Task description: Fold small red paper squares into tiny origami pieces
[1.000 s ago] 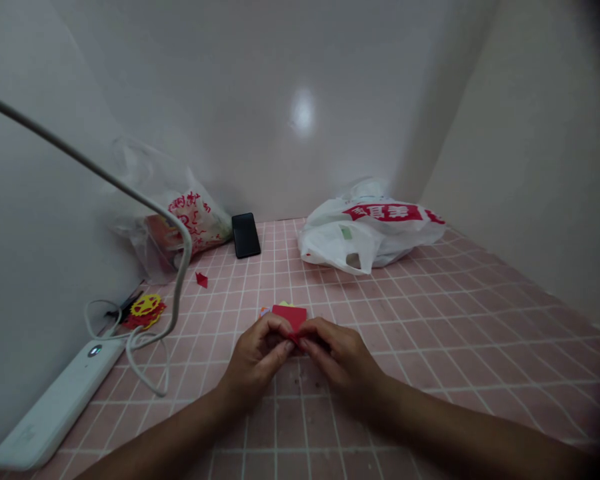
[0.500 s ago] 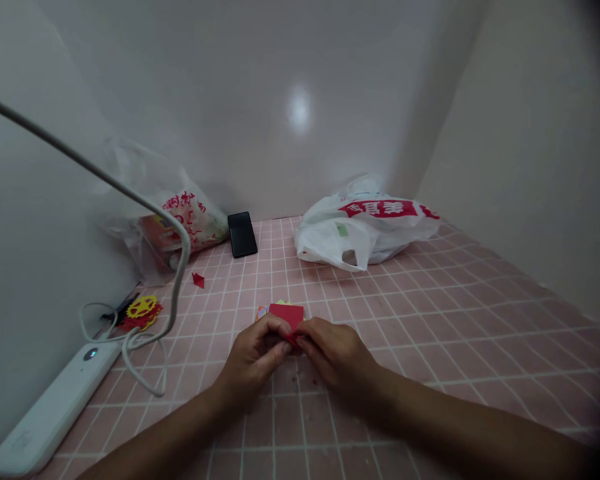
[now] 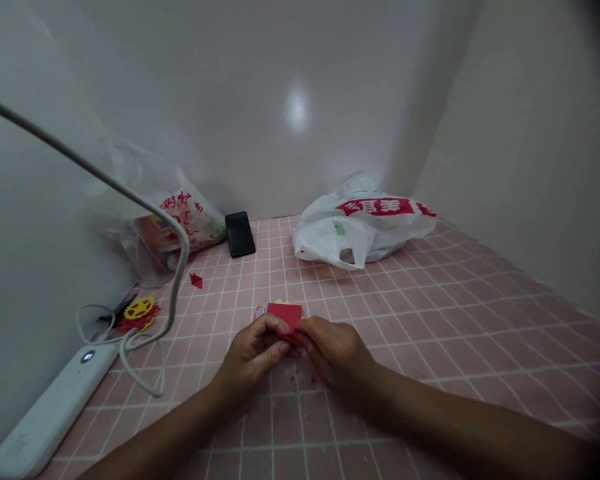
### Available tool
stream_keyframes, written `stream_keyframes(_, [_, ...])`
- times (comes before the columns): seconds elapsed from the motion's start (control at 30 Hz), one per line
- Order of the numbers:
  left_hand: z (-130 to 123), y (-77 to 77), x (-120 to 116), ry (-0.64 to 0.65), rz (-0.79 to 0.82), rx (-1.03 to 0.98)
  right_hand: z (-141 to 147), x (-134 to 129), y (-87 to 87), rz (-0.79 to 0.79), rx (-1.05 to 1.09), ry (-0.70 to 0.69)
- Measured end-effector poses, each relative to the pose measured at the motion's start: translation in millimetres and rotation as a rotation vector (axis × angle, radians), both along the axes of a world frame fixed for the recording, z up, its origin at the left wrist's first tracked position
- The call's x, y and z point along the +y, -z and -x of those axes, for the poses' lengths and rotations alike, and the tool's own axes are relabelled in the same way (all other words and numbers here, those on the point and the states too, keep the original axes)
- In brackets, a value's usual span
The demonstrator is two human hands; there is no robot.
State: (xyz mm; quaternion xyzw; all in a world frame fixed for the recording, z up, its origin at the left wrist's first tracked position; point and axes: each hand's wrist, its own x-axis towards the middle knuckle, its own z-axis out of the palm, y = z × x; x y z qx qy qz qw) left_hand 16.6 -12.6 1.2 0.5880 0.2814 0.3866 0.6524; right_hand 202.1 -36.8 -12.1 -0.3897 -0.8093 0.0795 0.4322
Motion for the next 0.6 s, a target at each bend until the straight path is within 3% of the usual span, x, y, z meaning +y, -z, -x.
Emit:
stream_keyframes(0.23, [-1,0.8,-4,0.096,-0.023,0.037,0,-4,-4.3,0.085,0.070,-0.002])
stream_keyframes(0.4, [-1,-2.1,-2,-0.017,-0.096,0.080,2,-3,-8.7,0.219,0.209,-0.119])
stream_keyframes(0.6, [0,-2.5,0,-0.097,-0.180,0.141,1,2,-14.7,0.377,0.348,-0.128])
